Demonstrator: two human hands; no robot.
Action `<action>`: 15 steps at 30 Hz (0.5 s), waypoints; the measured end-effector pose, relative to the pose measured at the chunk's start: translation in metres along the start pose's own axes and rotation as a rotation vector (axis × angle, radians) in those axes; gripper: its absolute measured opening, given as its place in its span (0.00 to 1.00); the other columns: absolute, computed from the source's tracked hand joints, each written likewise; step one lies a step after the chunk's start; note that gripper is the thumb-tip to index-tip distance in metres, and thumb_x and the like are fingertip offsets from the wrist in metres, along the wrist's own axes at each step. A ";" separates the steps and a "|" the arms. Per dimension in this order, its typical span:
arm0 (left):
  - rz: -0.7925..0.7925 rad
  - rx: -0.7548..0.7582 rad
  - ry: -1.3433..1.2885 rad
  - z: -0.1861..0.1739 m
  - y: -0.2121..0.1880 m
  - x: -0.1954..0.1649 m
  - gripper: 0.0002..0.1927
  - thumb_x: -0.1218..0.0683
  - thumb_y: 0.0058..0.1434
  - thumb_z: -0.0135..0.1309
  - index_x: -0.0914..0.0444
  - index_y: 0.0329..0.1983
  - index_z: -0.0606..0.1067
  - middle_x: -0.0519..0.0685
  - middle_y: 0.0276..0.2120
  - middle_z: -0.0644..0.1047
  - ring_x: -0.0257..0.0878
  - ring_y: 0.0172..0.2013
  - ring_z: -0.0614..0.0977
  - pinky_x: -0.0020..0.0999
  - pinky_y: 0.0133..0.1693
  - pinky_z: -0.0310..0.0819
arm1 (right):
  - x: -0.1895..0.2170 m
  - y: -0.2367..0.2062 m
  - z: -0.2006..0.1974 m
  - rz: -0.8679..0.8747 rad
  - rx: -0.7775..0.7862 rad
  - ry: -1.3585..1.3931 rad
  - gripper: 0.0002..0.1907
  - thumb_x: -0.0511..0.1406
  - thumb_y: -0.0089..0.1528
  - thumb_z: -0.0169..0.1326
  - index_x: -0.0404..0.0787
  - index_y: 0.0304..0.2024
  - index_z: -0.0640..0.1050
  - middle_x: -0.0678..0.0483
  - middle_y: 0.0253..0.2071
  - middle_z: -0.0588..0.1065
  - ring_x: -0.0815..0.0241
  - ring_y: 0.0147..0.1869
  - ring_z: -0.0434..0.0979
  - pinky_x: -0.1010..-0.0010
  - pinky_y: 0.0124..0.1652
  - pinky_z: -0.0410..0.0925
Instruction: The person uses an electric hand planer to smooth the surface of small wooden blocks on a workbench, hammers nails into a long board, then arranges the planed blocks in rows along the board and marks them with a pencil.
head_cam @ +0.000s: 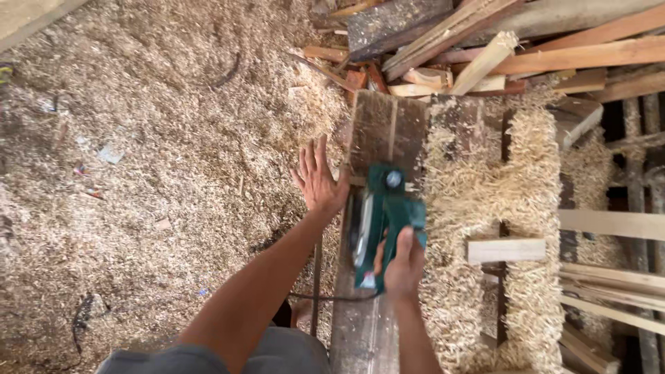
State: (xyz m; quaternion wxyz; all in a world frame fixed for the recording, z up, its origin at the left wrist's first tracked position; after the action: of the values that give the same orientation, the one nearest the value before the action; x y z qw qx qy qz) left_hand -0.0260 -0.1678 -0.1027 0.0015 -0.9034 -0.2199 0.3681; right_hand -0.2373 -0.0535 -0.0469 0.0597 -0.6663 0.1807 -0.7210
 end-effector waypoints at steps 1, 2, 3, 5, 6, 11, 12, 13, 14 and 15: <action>0.014 -0.017 -0.020 0.000 0.000 0.006 0.43 0.37 0.63 0.49 0.45 0.79 0.49 0.52 0.78 0.51 0.49 0.78 0.44 0.61 0.72 0.25 | 0.007 0.017 0.006 0.039 -0.022 -0.016 0.32 0.56 0.70 0.36 0.35 0.39 0.73 0.53 0.16 0.69 0.62 0.12 0.65 0.70 0.14 0.60; 0.010 -0.049 0.011 0.000 0.002 0.011 0.39 0.38 0.63 0.49 0.46 0.77 0.53 0.53 0.75 0.55 0.50 0.75 0.48 0.61 0.72 0.31 | 0.016 0.034 0.015 0.034 -0.005 0.016 0.32 0.57 0.70 0.37 0.35 0.39 0.73 0.53 0.17 0.68 0.62 0.12 0.65 0.70 0.14 0.59; 0.013 -0.073 0.040 0.000 0.002 0.015 0.36 0.38 0.64 0.49 0.47 0.74 0.57 0.55 0.72 0.59 0.52 0.73 0.53 0.62 0.71 0.37 | 0.026 0.050 0.020 0.026 0.003 0.048 0.32 0.57 0.70 0.38 0.35 0.38 0.73 0.53 0.17 0.68 0.61 0.12 0.64 0.69 0.14 0.59; -0.066 -0.031 -0.027 0.007 0.003 0.027 0.28 0.39 0.66 0.46 0.49 0.68 0.62 0.56 0.64 0.68 0.51 0.63 0.67 0.57 0.62 0.58 | 0.042 0.075 0.024 0.009 -0.019 0.050 0.32 0.57 0.71 0.38 0.35 0.39 0.73 0.53 0.17 0.68 0.62 0.13 0.65 0.70 0.15 0.60; -0.145 0.031 -0.108 0.011 0.003 0.036 0.24 0.41 0.68 0.44 0.50 0.65 0.64 0.54 0.59 0.73 0.49 0.56 0.75 0.51 0.54 0.71 | 0.045 0.077 0.026 0.002 -0.024 0.060 0.32 0.57 0.71 0.38 0.35 0.40 0.73 0.53 0.17 0.68 0.62 0.13 0.65 0.70 0.15 0.61; -0.066 0.315 -0.011 0.026 -0.017 0.015 0.17 0.41 0.73 0.44 0.53 0.57 0.71 0.55 0.42 0.85 0.41 0.30 0.81 0.38 0.30 0.76 | 0.025 -0.007 -0.021 0.155 -0.267 0.138 0.29 0.56 0.69 0.37 0.41 0.47 0.77 0.54 0.18 0.68 0.63 0.13 0.63 0.69 0.15 0.59; -0.022 0.365 0.025 0.030 -0.028 0.002 0.19 0.40 0.72 0.47 0.53 0.59 0.71 0.55 0.41 0.84 0.40 0.29 0.78 0.38 0.29 0.74 | 0.016 -0.034 -0.034 0.200 -0.323 0.121 0.29 0.56 0.69 0.36 0.41 0.47 0.77 0.54 0.17 0.67 0.62 0.12 0.62 0.68 0.14 0.59; 0.020 0.415 0.064 0.032 -0.042 -0.011 0.23 0.38 0.71 0.51 0.54 0.61 0.70 0.55 0.40 0.84 0.39 0.28 0.75 0.38 0.28 0.72 | 0.007 -0.061 -0.048 0.249 -0.378 0.105 0.29 0.55 0.69 0.35 0.41 0.47 0.77 0.54 0.17 0.66 0.62 0.12 0.61 0.68 0.13 0.58; 0.018 0.502 0.169 0.038 -0.062 -0.021 0.34 0.35 0.65 0.55 0.57 0.66 0.63 0.59 0.48 0.78 0.38 0.27 0.77 0.35 0.27 0.74 | 0.001 -0.089 -0.061 0.252 -0.421 0.088 0.29 0.54 0.71 0.34 0.38 0.46 0.76 0.53 0.18 0.67 0.61 0.13 0.62 0.68 0.14 0.59; 0.029 0.585 0.275 0.047 -0.083 -0.036 0.47 0.33 0.59 0.60 0.61 0.72 0.55 0.62 0.57 0.72 0.37 0.27 0.78 0.33 0.26 0.75 | -0.003 -0.112 -0.072 0.245 -0.470 0.079 0.29 0.52 0.72 0.34 0.36 0.46 0.75 0.53 0.19 0.68 0.61 0.14 0.63 0.67 0.15 0.60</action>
State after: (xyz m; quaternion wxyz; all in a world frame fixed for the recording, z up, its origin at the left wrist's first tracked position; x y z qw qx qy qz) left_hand -0.1128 -0.1150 -0.0991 0.2855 -0.9090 -0.0894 0.2900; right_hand -0.2904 0.0648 -0.0151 -0.0169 -0.6064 0.4244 -0.6723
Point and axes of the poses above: each hand's wrist, its own y-axis towards the middle knuckle, its own z-axis out of the palm, x = y × z, the point moved 7 cm from there along y, towards the middle knuckle
